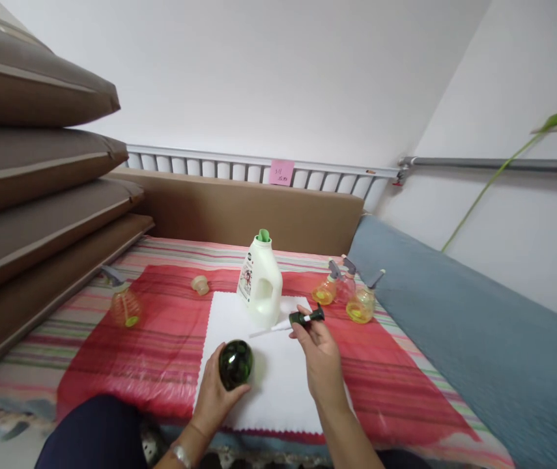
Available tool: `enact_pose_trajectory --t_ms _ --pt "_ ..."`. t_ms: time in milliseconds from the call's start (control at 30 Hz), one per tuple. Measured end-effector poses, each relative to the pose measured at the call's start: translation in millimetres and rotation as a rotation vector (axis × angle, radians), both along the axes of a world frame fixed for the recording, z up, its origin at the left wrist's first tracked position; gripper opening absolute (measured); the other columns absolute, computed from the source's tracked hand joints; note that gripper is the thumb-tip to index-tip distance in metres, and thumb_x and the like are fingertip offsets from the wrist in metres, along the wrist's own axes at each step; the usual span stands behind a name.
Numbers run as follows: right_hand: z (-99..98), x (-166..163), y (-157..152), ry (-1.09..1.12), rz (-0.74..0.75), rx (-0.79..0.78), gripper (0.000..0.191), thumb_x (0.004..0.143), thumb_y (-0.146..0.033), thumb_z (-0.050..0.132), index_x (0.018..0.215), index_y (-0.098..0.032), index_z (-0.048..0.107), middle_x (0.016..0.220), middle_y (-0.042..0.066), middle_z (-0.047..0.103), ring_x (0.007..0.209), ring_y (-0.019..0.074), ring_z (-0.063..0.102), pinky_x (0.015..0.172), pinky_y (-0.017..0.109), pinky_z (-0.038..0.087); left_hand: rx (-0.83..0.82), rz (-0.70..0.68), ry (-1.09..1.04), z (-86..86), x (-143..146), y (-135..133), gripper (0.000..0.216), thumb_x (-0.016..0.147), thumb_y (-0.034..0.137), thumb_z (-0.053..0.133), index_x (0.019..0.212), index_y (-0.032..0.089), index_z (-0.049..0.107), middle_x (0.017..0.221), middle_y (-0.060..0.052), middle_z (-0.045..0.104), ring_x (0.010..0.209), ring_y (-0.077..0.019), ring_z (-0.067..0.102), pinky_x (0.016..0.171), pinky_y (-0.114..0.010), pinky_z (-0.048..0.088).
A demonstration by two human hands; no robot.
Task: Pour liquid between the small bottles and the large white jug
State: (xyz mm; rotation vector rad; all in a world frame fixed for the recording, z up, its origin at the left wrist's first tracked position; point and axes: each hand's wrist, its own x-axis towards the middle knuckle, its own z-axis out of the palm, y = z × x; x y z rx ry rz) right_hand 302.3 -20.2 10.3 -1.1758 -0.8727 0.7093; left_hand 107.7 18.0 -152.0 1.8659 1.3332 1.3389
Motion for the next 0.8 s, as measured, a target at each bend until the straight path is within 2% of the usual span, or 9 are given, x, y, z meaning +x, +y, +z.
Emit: enact_pose_trajectory --t_ms 100,200,367,533,667,800 --pt "6.4 -12.4 -0.5 -0.061 0.065 0.017 0.050 0.074 -0.039 0.069 0.119 -0.020 0.060 0.102 0.005 0.069 0.087 0.0210 0.062 0.081 0.035 0.049 0.000 -0.013 0.003 -6.6 0.1 0.2 0.084 0.062 0.036 0.077 0.133 0.015 0.038 0.131 -0.017 0.054 0.123 -0.0332 0.051 0.105 -0.055 0.039" --pt "6.2 -21.3 1.3 -0.235 0.120 0.047 0.043 0.077 -0.036 0.066 0.118 -0.021 0.061 0.108 0.007 0.067 0.095 0.0222 0.061 0.085 0.035 0.048 0.005 -0.029 0.020 -8.9 -1.4 1.2 0.085 0.063 0.037 0.077 0.133 0.013 0.036 0.131 -0.019 0.053 0.124 -0.0328 0.050 0.106 -0.054 0.038" --pt "0.4 -30.5 8.2 -0.519 0.141 0.081 0.034 0.084 -0.032 0.060 0.116 -0.022 0.061 0.105 0.006 0.063 0.092 0.0203 0.060 0.082 0.032 0.049 0.010 -0.035 0.042 -9.0 -1.7 1.5 0.085 0.064 0.038 0.077 0.134 0.014 0.035 0.132 -0.019 0.052 0.124 -0.0325 0.049 0.105 -0.052 0.040" --pt "-21.9 -47.6 21.1 -0.614 0.238 0.052 0.028 0.077 -0.021 0.064 0.104 -0.025 0.066 0.092 0.003 0.064 0.083 0.0198 0.060 0.075 0.031 0.050 0.007 -0.043 0.047 -9.5 -0.9 2.2 0.084 0.065 0.037 0.076 0.134 0.016 0.034 0.132 -0.018 0.052 0.124 -0.0330 0.050 0.104 -0.054 0.039" --pt "-45.9 -59.3 27.8 -0.660 0.266 -0.012 0.022 0.069 -0.016 0.067 0.091 -0.023 0.067 0.088 0.004 0.064 0.089 0.0243 0.059 0.080 0.037 0.048 -0.012 -0.049 0.042 -10.5 -0.4 2.3 0.084 0.065 0.039 0.075 0.134 0.017 0.033 0.132 -0.017 0.052 0.123 -0.0331 0.050 0.104 -0.055 0.039" --pt "-58.1 -61.3 28.6 -0.652 0.259 -0.067 0.023 0.070 -0.020 0.067 0.093 -0.022 0.065 0.092 0.006 0.065 0.095 0.0272 0.058 0.084 0.041 0.047 -0.003 -0.045 0.049 -11.2 -0.6 1.2 0.085 0.065 0.043 0.075 0.134 0.016 0.034 0.132 -0.017 0.052 0.124 -0.0327 0.050 0.105 -0.053 0.039"
